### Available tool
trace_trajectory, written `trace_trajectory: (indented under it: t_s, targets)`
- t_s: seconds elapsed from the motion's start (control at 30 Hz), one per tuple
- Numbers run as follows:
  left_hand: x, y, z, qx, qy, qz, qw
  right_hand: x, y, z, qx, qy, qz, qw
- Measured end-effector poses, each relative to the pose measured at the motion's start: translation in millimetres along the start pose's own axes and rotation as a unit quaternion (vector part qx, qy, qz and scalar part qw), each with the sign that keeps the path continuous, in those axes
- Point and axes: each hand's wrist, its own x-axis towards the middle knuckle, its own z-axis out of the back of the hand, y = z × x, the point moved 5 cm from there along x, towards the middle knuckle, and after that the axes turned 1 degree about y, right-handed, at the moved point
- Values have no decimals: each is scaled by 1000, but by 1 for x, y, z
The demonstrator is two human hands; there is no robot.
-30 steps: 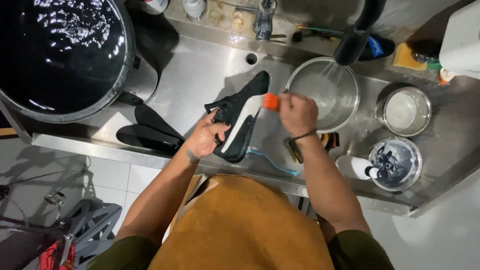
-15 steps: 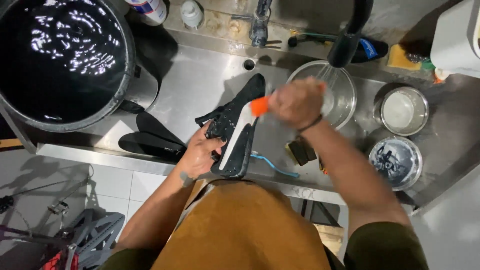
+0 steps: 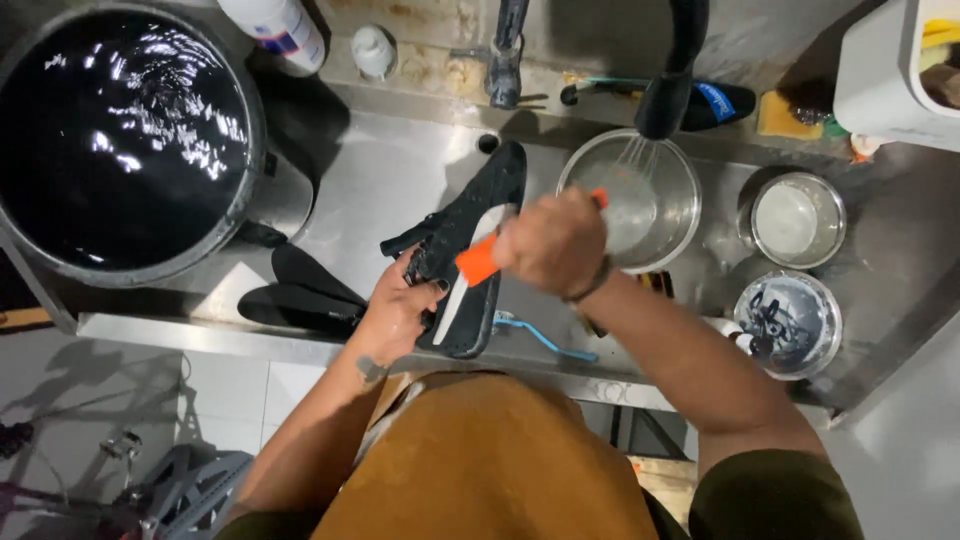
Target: Cleaning a black and white shoe in a sink using a sponge, brush, and cleaning solution.
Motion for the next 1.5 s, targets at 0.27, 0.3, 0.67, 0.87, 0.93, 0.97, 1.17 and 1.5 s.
trace_trajectory:
  t_s: [0.27, 0.3, 0.67, 0.87, 0.93, 0.97, 1.17, 1.5]
  targets:
    - [2, 7, 7, 46, 8, -12, 999, -12, -18, -13, 13, 7, -37, 999]
    - [5, 11, 11, 40, 5, -8, 999, -11, -1, -11, 29, -4, -17, 999]
    - [-1, -1, 4, 47, 17, 8, 999, -13, -1, -12, 59, -16, -41, 997]
    - [-21, -18, 3, -29, -1, -10, 1000, -93, -83, -34, -26, 9, -133, 991]
    - [-24, -2, 17, -121, 9, -2, 993, -143, -107, -52, -133, 82, -213, 964]
    - [-22, 0, 21, -123, 5, -6, 992, -133, -107, -41, -130, 82, -209, 966]
    - [-22, 1, 20, -322, 131, -11, 938, -215, -132, -61, -94, 587, -503, 627]
    - [-12, -41, -47, -362, 126, 20, 923, 5, -6, 38, 85, -13, -197, 977]
